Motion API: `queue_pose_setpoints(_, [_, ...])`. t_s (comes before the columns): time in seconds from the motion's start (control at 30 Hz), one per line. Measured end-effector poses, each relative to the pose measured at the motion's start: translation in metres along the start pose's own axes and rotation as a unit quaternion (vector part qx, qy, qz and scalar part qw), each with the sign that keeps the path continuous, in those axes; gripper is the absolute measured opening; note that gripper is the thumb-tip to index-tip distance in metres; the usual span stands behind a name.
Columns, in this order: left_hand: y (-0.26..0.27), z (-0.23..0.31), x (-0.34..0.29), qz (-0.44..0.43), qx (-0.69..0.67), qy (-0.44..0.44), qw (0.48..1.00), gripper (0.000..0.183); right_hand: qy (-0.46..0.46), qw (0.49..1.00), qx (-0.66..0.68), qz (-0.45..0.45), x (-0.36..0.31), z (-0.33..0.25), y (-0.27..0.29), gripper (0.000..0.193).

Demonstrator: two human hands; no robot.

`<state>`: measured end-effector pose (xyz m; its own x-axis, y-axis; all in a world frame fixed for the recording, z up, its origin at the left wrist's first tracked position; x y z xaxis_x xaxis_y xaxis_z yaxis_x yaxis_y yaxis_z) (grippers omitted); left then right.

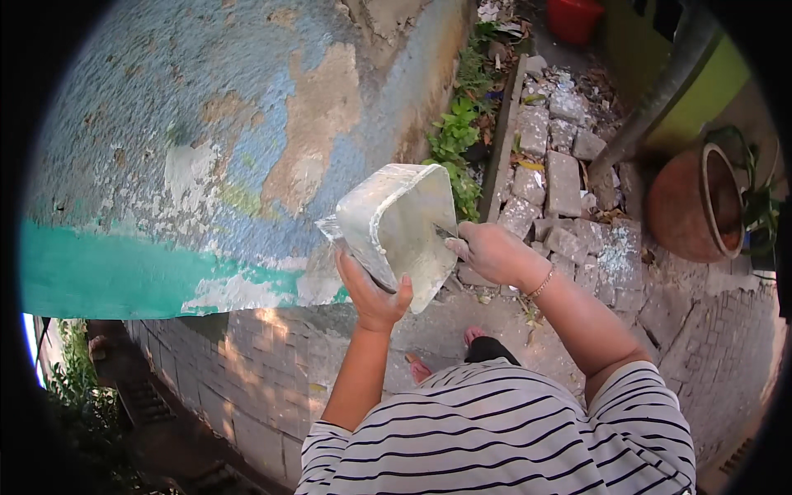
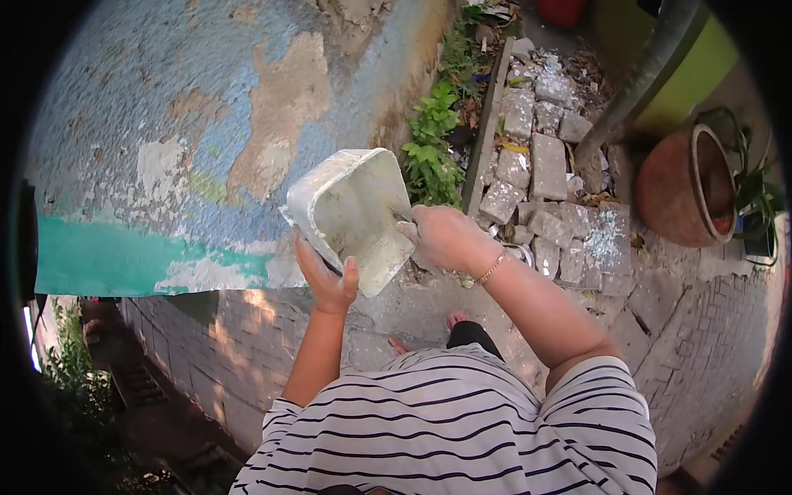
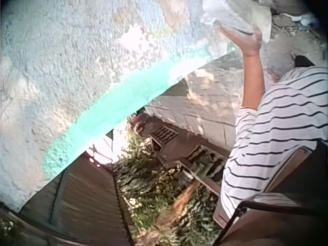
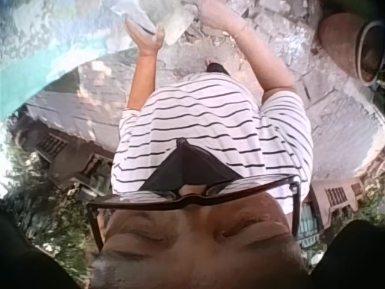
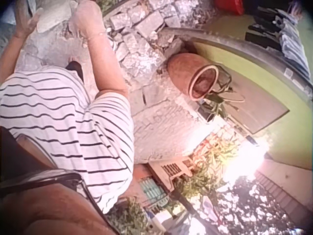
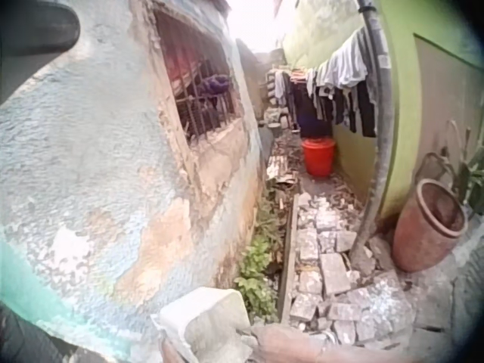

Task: The person applies a white substance to a damaged exterior wall by hand and using a tool, then prepares a liquid mixture by pouring from a bucket into a container using a ladle.

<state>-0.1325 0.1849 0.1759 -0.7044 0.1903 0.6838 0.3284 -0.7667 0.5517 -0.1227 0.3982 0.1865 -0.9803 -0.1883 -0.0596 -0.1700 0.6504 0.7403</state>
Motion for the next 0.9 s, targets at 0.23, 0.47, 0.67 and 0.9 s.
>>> queue_pose_setpoints(0.23, [-0.005,0.025,0.021,0.054,-0.023,-0.065,0.996,0.085,-0.018,0.996,-0.085,0.021,-0.029,-0.011,-0.033,0.015])
queue_pose_setpoints(0.47, [-0.016,0.021,0.022,0.048,-0.088,-0.051,0.994,0.086,0.051,0.998,-0.027,0.002,-0.028,-0.023,-0.03,0.016])
queue_pose_setpoints(0.67, [-0.025,0.012,0.016,0.035,-0.087,-0.031,0.995,0.093,0.006,0.999,-0.029,0.016,-0.027,-0.016,-0.019,0.018])
queue_pose_setpoints(0.9, [-0.035,0.006,0.014,0.077,-0.189,0.014,0.979,0.089,-0.06,0.998,-0.036,0.003,-0.017,-0.006,-0.015,0.027])
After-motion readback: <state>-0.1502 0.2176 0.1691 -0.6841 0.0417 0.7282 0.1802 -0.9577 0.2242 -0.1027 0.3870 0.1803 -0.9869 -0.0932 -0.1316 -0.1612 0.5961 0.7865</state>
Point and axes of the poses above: each hand's wrist, its own x-axis towards the middle knuckle, its own y-axis out of the back of the hand, z = x × y, the point moved 4 cm from there along x, towards the middle knuckle, and after that the axes turned 2 degrees about z, right-handed, at the moved point
